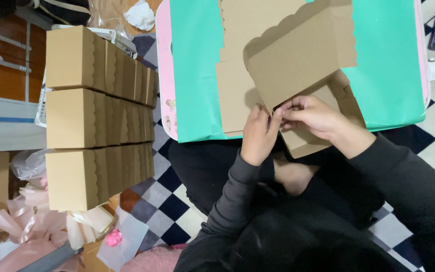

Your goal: The person assembles a flat-packed cardboard box by folding the side flaps and tucking the tabs into slots to form the box structure. The person works on a small table placed on the floor, handling the cardboard piece by hand.

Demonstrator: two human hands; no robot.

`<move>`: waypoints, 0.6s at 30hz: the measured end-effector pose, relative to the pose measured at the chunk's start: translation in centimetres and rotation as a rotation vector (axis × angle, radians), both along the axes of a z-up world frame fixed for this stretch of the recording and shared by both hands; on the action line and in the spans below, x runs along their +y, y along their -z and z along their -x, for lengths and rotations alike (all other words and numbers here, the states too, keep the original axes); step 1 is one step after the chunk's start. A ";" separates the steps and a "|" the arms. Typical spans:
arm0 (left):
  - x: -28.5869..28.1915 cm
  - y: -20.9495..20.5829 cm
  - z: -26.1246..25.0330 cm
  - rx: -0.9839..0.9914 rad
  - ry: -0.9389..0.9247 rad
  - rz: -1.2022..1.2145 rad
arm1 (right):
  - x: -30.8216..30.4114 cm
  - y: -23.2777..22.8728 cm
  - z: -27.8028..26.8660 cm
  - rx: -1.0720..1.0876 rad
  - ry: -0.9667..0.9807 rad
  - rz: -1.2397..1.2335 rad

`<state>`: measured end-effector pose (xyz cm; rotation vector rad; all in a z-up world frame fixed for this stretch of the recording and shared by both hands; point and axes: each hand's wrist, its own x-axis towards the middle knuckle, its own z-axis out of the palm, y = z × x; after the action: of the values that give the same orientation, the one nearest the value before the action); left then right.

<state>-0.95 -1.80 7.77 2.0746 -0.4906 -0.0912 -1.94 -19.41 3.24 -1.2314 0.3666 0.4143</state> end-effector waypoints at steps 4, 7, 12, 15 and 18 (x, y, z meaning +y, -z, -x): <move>-0.8 -0.3 0.5 -0.216 -0.108 0.057 | -0.3 1.7 -0.4 -0.066 0.047 0.101; -1.1 1.4 0.6 -0.032 -0.139 -0.130 | -0.4 3.0 -0.9 -0.045 0.020 0.126; -1.1 3.6 0.4 0.031 -0.143 -0.187 | 0.3 3.4 -1.3 -0.019 -0.087 0.209; -0.4 4.3 -0.1 0.084 -0.109 -0.234 | 0.7 2.5 -1.6 0.019 -0.178 0.225; 0.8 4.0 -1.0 0.044 -0.081 -0.348 | 1.4 -3.1 -1.3 -0.092 -0.407 0.680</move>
<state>0.06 -0.98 3.76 2.4241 -0.3836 -0.1851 -0.61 -17.98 6.29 -1.9970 0.1740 0.6034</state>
